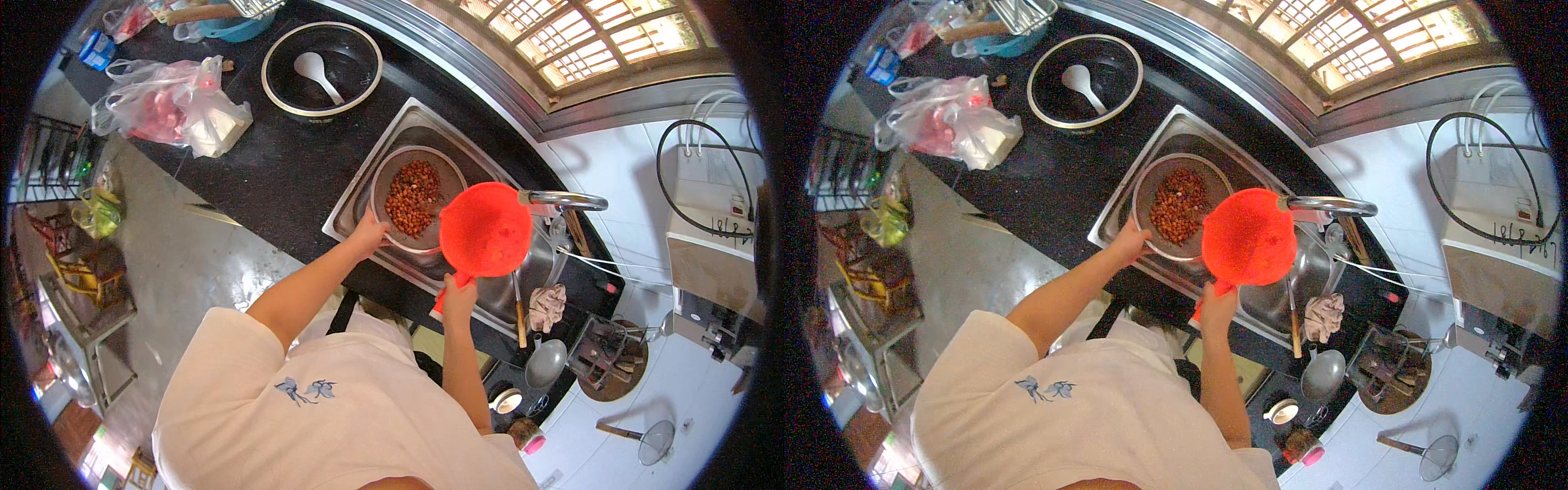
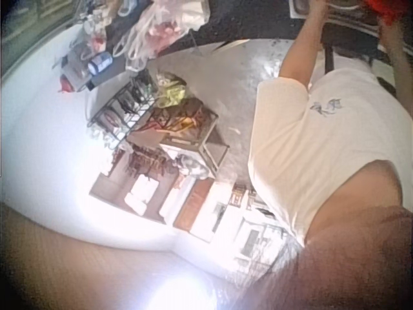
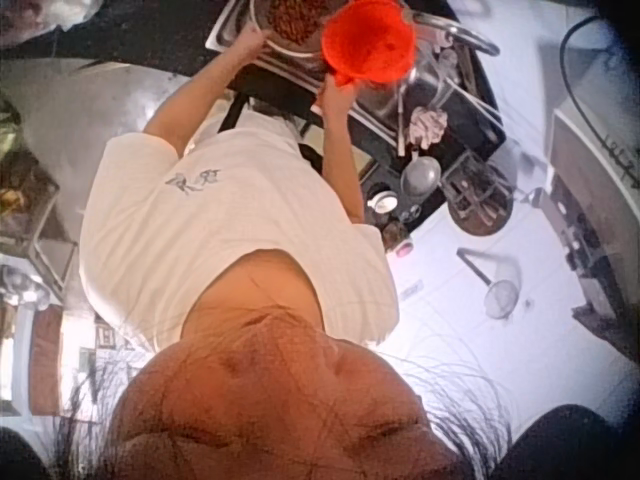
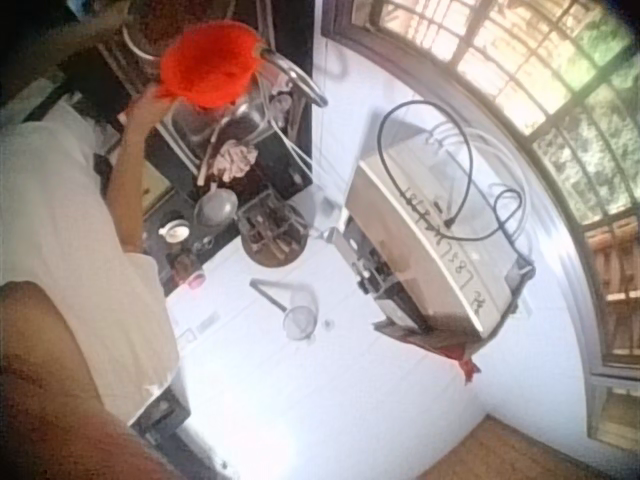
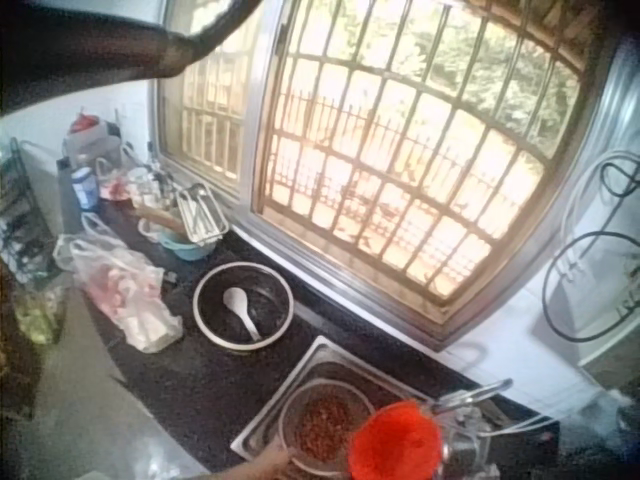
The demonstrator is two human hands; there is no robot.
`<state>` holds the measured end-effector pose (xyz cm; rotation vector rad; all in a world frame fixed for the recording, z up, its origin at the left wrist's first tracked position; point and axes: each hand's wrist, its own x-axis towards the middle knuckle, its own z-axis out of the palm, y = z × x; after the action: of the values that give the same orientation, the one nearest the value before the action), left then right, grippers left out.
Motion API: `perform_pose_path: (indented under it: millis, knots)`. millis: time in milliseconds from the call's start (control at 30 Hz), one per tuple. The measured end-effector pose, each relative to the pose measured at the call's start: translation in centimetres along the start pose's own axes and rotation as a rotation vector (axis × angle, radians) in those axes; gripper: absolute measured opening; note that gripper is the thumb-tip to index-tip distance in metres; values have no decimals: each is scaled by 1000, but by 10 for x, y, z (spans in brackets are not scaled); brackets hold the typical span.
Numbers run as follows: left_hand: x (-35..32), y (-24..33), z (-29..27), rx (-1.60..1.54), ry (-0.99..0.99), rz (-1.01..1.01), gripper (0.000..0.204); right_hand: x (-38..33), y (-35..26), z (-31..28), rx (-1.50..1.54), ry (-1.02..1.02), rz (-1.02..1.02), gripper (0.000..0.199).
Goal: The person washes peanuts in a metal sieve under running water in a kitchen sink. They then transfer the peanuts into a red plastic funnel, rinse the funnel, and pour the peanuts into a blender jar. The person repeats the rinsing and pouring process to ensure all peanuts are transferred.
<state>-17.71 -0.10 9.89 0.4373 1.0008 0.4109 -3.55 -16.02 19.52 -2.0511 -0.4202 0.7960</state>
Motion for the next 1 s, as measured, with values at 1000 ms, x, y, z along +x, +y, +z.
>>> perform_pose_path:
  millis: [1000]
  knots:
    - [-17, -1, 8, 90, -41, -12, 79, 12, 29, -6, -339, 17, -111, 38]
